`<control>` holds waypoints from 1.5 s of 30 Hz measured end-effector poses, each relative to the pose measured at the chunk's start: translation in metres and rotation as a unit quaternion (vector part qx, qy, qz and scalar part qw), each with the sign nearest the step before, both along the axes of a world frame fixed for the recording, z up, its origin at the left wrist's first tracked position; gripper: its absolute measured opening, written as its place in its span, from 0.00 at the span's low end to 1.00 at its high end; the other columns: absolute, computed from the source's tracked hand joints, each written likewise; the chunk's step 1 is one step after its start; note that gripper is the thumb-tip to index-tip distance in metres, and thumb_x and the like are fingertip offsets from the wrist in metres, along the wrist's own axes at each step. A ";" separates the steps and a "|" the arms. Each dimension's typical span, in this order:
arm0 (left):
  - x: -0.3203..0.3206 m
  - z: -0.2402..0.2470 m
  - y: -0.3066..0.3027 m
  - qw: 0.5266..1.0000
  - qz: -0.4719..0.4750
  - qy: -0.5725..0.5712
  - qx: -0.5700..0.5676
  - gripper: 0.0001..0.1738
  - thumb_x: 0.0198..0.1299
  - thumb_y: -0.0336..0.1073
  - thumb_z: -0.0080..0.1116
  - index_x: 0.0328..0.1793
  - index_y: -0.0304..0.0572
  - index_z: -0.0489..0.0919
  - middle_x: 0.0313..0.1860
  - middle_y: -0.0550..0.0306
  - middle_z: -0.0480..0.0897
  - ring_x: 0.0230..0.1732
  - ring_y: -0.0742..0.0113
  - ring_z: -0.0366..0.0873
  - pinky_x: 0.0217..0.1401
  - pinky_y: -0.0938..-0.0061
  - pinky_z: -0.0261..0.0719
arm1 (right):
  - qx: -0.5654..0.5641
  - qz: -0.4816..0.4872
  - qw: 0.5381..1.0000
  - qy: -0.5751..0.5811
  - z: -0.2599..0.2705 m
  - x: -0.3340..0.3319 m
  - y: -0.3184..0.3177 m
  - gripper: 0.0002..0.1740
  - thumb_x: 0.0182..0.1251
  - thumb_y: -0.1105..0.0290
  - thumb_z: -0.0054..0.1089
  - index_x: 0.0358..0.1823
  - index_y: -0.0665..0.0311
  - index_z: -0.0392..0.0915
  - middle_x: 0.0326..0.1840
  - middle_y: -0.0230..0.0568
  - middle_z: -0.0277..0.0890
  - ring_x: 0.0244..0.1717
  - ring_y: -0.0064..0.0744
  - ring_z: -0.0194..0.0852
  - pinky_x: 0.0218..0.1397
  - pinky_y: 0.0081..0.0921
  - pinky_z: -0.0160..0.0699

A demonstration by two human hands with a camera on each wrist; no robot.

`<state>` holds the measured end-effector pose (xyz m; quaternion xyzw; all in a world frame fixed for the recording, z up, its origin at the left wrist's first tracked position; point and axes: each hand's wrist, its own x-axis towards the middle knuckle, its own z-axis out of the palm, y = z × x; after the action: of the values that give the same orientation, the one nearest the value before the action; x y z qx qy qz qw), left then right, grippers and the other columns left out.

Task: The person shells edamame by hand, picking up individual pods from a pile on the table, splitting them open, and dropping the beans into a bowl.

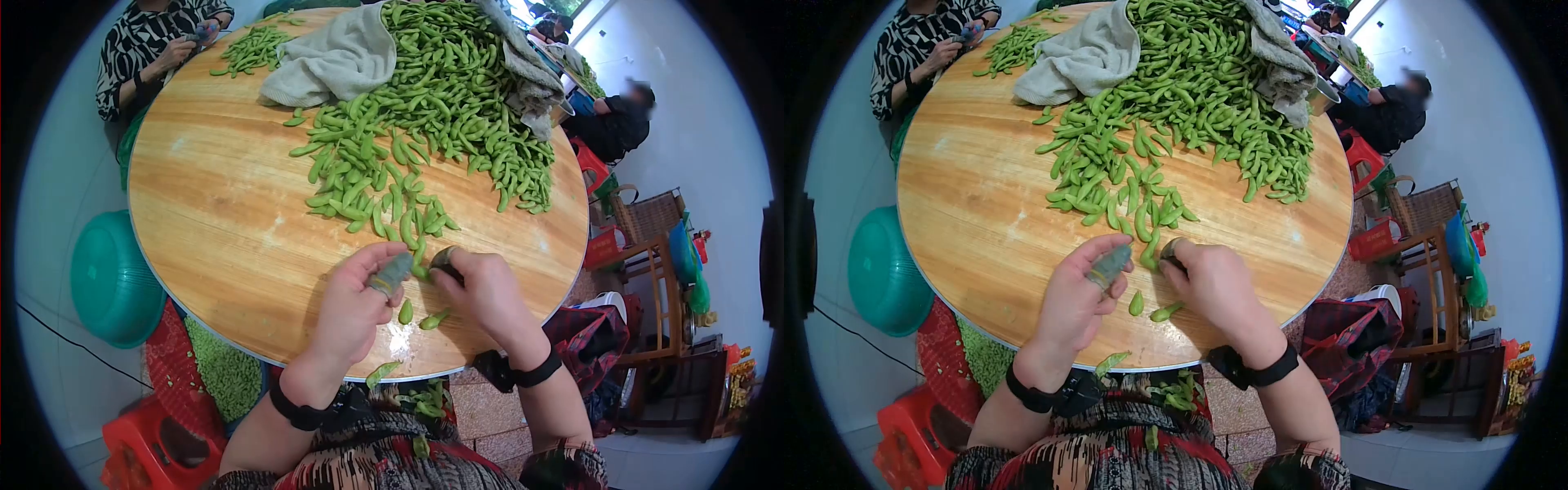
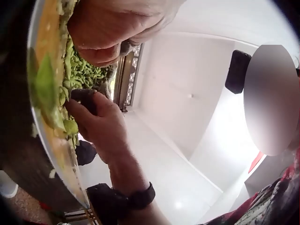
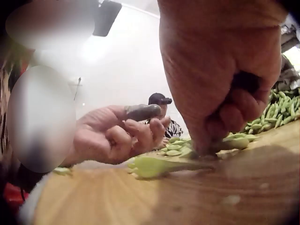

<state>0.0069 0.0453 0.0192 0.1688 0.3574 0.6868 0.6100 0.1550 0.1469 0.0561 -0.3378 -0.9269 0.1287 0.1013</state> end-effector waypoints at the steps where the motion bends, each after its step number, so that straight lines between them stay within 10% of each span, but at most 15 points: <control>1: 0.003 0.002 0.001 0.999 -0.010 0.036 0.000 0.22 0.54 0.18 0.41 0.56 0.37 0.69 0.39 0.57 0.72 0.27 0.78 0.65 0.18 0.91 0.53 | -0.045 -0.022 0.997 0.063 0.000 0.001 -0.002 0.09 0.56 0.67 0.59 0.28 0.66 0.73 0.18 0.51 0.72 0.24 0.52 0.74 0.26 0.40 0.71; 11: -0.002 0.001 0.002 0.999 0.046 0.012 0.003 0.21 0.52 0.17 0.38 0.54 0.35 0.70 0.35 0.59 0.71 0.23 0.80 0.62 0.17 0.90 0.52 | 0.005 -0.145 0.984 0.101 0.001 0.003 -0.015 0.12 0.57 0.64 0.60 0.33 0.67 0.72 0.18 0.50 0.74 0.23 0.49 0.75 0.25 0.39 0.72; 14: -0.001 0.001 0.003 0.998 0.065 0.002 0.021 0.20 0.53 0.17 0.38 0.52 0.36 0.71 0.33 0.60 0.71 0.22 0.81 0.62 0.17 0.90 0.52 | 0.005 0.010 0.999 -0.031 -0.008 -0.002 -0.043 0.15 0.56 0.60 0.60 0.32 0.64 0.71 0.17 0.48 0.73 0.22 0.47 0.76 0.24 0.38 0.73; 20: 0.005 0.000 0.001 0.999 0.017 0.034 0.007 0.18 0.54 0.17 0.46 0.51 0.37 0.73 0.35 0.61 0.75 0.22 0.83 0.63 0.18 0.91 0.53 | -0.109 -0.074 0.972 0.196 -0.017 -0.001 -0.043 0.11 0.58 0.67 0.61 0.27 0.67 0.72 0.16 0.42 0.73 0.19 0.36 0.74 0.23 0.29 0.70; 23: 0.006 -0.009 0.001 0.998 -0.053 0.022 0.016 0.12 0.56 0.22 0.54 0.47 0.38 0.76 0.35 0.63 0.78 0.22 0.85 0.64 0.18 0.91 0.54 | -0.348 -0.118 0.864 0.343 -0.011 0.002 -0.049 0.10 0.63 0.68 0.59 0.33 0.70 0.75 0.22 0.25 0.70 0.27 0.10 0.63 0.26 0.16 0.64; 27: 0.005 -0.010 -0.001 0.999 -0.031 -0.018 0.027 0.08 0.56 0.26 0.57 0.43 0.39 0.78 0.31 0.65 0.79 0.21 0.86 0.63 0.18 0.91 0.53 | -0.436 -0.107 0.827 0.339 -0.006 0.002 -0.053 0.10 0.67 0.67 0.53 0.31 0.67 0.73 0.22 0.25 0.69 0.24 0.10 0.61 0.25 0.13 0.60; 29: 0.005 -0.009 -0.001 0.999 -0.019 -0.001 0.027 0.07 0.56 0.26 0.58 0.42 0.39 0.78 0.30 0.65 0.79 0.21 0.87 0.63 0.18 0.91 0.53 | -0.584 -0.123 0.736 0.319 0.006 0.007 -0.054 0.12 0.70 0.66 0.46 0.29 0.64 0.71 0.22 0.24 0.67 0.22 0.10 0.57 0.24 0.11 0.55; 39: 0.006 -0.006 -0.003 0.996 -0.045 0.057 0.057 0.06 0.56 0.24 0.54 0.40 0.37 0.78 0.31 0.66 0.78 0.25 0.87 0.66 0.23 0.91 0.57 | -0.553 -0.073 0.757 0.339 -0.008 0.011 -0.052 0.12 0.72 0.66 0.43 0.31 0.62 0.70 0.21 0.25 0.66 0.19 0.11 0.54 0.21 0.11 0.53; 41: 0.002 -0.008 -0.005 0.995 -0.076 0.015 0.064 0.07 0.55 0.23 0.54 0.40 0.37 0.78 0.32 0.66 0.78 0.23 0.87 0.64 0.21 0.91 0.54 | -0.734 -0.130 0.561 0.360 0.002 0.014 -0.053 0.12 0.71 0.68 0.44 0.29 0.62 0.71 0.21 0.25 0.66 0.18 0.10 0.54 0.21 0.10 0.53; 45: 0.005 -0.004 -0.004 0.989 -0.113 0.037 0.090 0.09 0.54 0.22 0.56 0.42 0.36 0.76 0.36 0.65 0.77 0.29 0.85 0.69 0.26 0.92 0.62 | -0.762 -0.121 0.516 0.372 -0.001 0.018 -0.053 0.10 0.70 0.68 0.46 0.31 0.63 0.72 0.21 0.25 0.67 0.17 0.10 0.55 0.19 0.09 0.52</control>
<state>0.0123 0.0415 0.0152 0.2876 0.2954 0.6362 0.6522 0.1730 0.0936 0.0550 -0.3162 -0.3017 0.8859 0.1552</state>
